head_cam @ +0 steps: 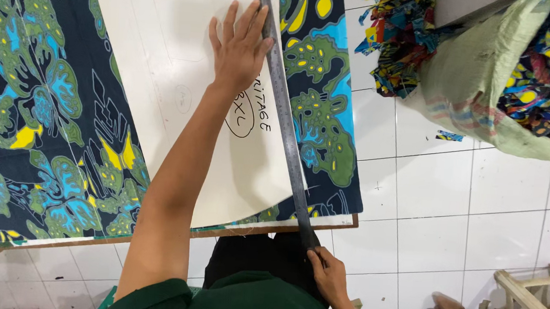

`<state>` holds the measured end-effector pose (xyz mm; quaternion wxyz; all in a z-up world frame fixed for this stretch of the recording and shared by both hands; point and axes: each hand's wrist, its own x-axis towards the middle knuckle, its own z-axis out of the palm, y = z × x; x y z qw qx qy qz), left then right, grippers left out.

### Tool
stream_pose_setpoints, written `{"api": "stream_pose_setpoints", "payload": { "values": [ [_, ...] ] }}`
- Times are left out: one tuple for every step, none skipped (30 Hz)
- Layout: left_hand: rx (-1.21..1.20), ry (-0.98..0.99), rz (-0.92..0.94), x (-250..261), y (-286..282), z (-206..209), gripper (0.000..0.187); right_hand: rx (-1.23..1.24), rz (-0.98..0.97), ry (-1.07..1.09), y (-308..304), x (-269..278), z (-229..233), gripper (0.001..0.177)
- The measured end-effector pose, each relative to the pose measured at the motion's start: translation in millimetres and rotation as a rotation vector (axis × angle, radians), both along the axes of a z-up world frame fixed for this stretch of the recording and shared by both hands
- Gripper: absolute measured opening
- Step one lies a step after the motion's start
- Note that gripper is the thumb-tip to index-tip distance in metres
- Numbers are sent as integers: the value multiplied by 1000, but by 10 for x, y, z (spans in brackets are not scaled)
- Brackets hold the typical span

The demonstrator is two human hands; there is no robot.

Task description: The person uses a metal ruler and chalk to mark a straight line on a large piece of patterned fabric. Then, they place a paper pattern on the fabric and trace its outline with chalk to prepare for cutting.

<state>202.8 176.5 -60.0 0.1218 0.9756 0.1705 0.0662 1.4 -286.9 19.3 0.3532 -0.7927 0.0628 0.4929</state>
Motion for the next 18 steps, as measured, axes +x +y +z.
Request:
{"api": "stream_pose_setpoints", "payload": {
  "values": [
    [0,6,-8,29,20,-4,53,33,-34,19,16,0,-35,21],
    [-2,14,-17,53,31,-5,53,64,-70,39,25,-8,-55,21],
    [10,-1,-21,81,44,-4,53,94,-105,59,37,-13,-73,20],
    [18,-18,-25,118,47,-10,53,90,-116,69,39,-2,-86,20],
    [26,-35,-28,145,52,-12,53,85,-126,79,44,11,-96,20],
    [33,-45,-31,154,52,-12,52,79,-136,91,42,18,-91,20],
    [39,-55,-34,164,51,-11,52,92,-133,80,42,29,-82,20],
    [47,-66,-38,180,55,-7,52,107,-131,68,53,51,-82,20],
    [41,-54,-33,194,54,0,52,122,-129,56,66,75,-79,20],
    [35,-43,-28,211,54,7,52,75,-98,84,83,97,-78,21],
    [30,-31,-24,227,53,15,51,27,-66,113,95,118,-75,21],
    [33,-37,-25,242,48,19,51,-21,-32,142,101,142,-71,22],
    [35,-42,-26,255,44,23,51,-13,-33,140,107,160,-70,22],
    [36,-49,-28,267,41,27,51,-6,-36,137,115,167,-68,23],
    [48,-60,-31,270,37,33,50,1,-39,134,120,169,-66,23],
    [61,-73,-34,276,31,39,49,5,-41,134,121,170,-60,23],
    [73,-85,-37,279,23,47,49,8,-43,134,119,169,-55,23],
    [73,-82,-33,280,20,55,49,13,-45,133,121,166,-59,23]
  ]
}}
